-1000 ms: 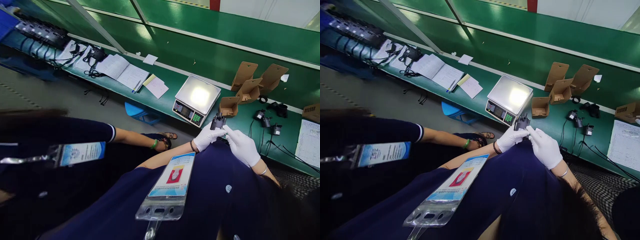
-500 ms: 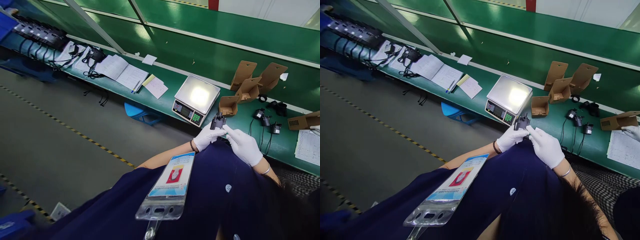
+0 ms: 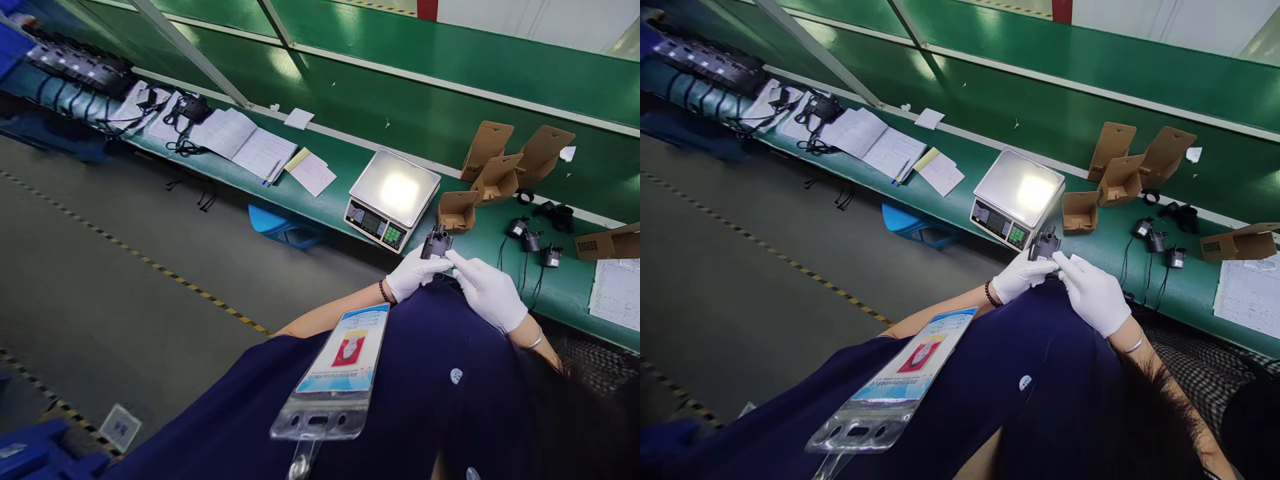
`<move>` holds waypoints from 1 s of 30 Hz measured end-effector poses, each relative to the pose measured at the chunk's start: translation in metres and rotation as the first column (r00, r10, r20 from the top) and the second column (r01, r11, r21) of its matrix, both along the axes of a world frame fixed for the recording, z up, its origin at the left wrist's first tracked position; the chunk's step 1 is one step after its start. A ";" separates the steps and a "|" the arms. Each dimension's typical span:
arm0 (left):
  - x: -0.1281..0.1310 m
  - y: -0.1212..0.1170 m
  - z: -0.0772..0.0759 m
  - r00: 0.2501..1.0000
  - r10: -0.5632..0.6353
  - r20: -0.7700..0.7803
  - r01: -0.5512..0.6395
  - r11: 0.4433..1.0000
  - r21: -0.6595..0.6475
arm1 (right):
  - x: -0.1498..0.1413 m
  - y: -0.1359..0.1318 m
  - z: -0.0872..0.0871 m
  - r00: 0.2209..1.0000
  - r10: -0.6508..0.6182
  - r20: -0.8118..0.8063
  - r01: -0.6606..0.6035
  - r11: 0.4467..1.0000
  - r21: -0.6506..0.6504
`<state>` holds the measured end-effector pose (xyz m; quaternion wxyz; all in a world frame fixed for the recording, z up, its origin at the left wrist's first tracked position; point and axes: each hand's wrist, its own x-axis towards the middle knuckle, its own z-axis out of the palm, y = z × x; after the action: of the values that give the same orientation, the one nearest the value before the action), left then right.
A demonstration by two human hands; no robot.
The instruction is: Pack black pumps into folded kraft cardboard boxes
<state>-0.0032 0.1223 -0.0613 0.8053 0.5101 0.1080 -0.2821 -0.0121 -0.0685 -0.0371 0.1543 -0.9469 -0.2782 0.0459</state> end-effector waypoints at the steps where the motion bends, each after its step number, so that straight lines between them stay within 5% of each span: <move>1: 0.000 0.000 0.000 1.000 0.006 -0.001 -0.006 1.000 0.005 | 0.000 0.001 0.000 1.000 -0.008 0.000 0.008 1.000 -0.005; 12: 0.000 0.000 -0.005 1.000 -0.016 0.005 0.016 1.000 -0.020 | -0.003 0.000 -0.001 1.000 -0.019 -0.010 0.020 0.999 0.051; 17: 0.002 0.000 -0.005 1.000 -0.004 -0.007 0.004 0.998 -0.055 | -0.003 0.007 -0.005 0.982 -0.184 -0.046 0.190 0.963 0.190; 20: 0.001 0.000 -0.004 1.000 -0.020 0.018 0.020 1.000 -0.022 | 0.006 0.013 -0.011 0.932 -0.341 -0.120 0.360 0.852 0.380; 24: -0.001 0.000 -0.004 0.998 -0.062 0.012 0.063 0.996 -0.063 | 0.036 0.024 -0.015 0.909 -0.352 -0.225 0.416 0.809 0.416; 26: 0.000 0.002 -0.006 0.997 -0.074 -0.020 0.072 0.992 -0.103 | 0.059 0.021 -0.020 0.878 -0.427 -0.215 0.476 0.738 0.478; 28: 0.003 0.007 -0.008 0.998 -0.034 -0.058 0.025 0.988 -0.150 | 0.080 0.009 -0.028 0.824 -0.485 -0.294 0.556 0.590 0.586; 30: 0.007 0.014 -0.010 0.994 0.048 -0.094 -0.067 0.976 -0.205 | 0.096 -0.012 -0.040 0.755 -0.440 -0.486 0.647 0.378 0.663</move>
<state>0.0038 0.1366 -0.0714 0.8565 0.4067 0.1282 -0.2907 0.0837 -0.0805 -0.0769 0.5995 -0.7957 0.0813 -0.0295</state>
